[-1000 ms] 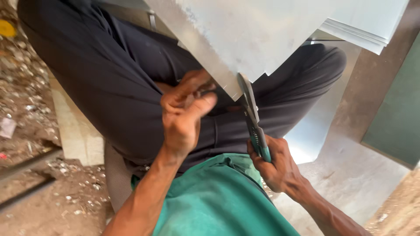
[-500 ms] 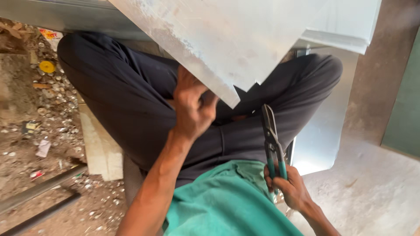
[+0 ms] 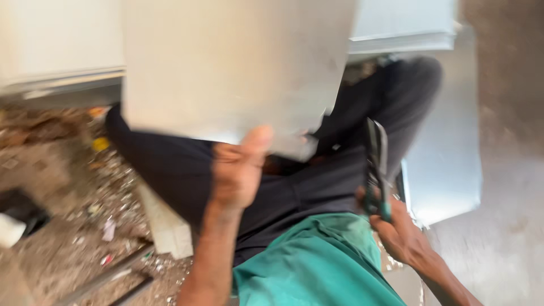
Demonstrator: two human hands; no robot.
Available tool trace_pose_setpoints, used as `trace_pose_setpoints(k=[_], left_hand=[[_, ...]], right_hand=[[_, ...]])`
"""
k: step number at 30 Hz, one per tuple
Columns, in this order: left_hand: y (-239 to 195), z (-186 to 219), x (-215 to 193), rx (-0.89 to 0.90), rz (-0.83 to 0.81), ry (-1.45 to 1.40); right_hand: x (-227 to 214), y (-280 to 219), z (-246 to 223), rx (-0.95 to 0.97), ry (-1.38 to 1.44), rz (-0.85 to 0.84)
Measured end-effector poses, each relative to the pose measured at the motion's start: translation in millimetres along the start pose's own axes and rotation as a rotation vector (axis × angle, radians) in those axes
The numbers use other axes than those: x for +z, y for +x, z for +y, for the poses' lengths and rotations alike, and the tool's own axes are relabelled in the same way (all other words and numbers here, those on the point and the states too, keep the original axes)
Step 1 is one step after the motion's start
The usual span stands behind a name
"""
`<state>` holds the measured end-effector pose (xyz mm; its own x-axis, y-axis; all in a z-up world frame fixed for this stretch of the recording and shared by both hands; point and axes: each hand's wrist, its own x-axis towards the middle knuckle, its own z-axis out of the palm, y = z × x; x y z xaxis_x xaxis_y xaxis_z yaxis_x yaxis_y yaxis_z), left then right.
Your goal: The person sits cross-legged on the ground and uses tin snips to cut rectangular pieces from translucent plastic sheets. They hold the sheet on their lap, make cuts along the edges, and place the cut pieces onto a stack on the floor.
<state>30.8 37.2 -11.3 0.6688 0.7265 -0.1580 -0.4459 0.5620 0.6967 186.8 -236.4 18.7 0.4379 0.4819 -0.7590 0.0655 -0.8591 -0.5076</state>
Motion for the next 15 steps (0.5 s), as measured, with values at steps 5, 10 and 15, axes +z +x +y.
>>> trace_pose_setpoints(k=[5,10,15], left_hand=[[0,-62,51,-0.096,-0.095,0.176],[0,-68,52,-0.142,-0.041,0.160],[-5,-87,41,-0.036,0.089,0.280]], right_hand=[[2,-12,-27,0.138,0.340,-0.166],[12,4,-38,-0.041,0.278,-0.120],[11,5,-34,-0.150,0.206,-0.049]])
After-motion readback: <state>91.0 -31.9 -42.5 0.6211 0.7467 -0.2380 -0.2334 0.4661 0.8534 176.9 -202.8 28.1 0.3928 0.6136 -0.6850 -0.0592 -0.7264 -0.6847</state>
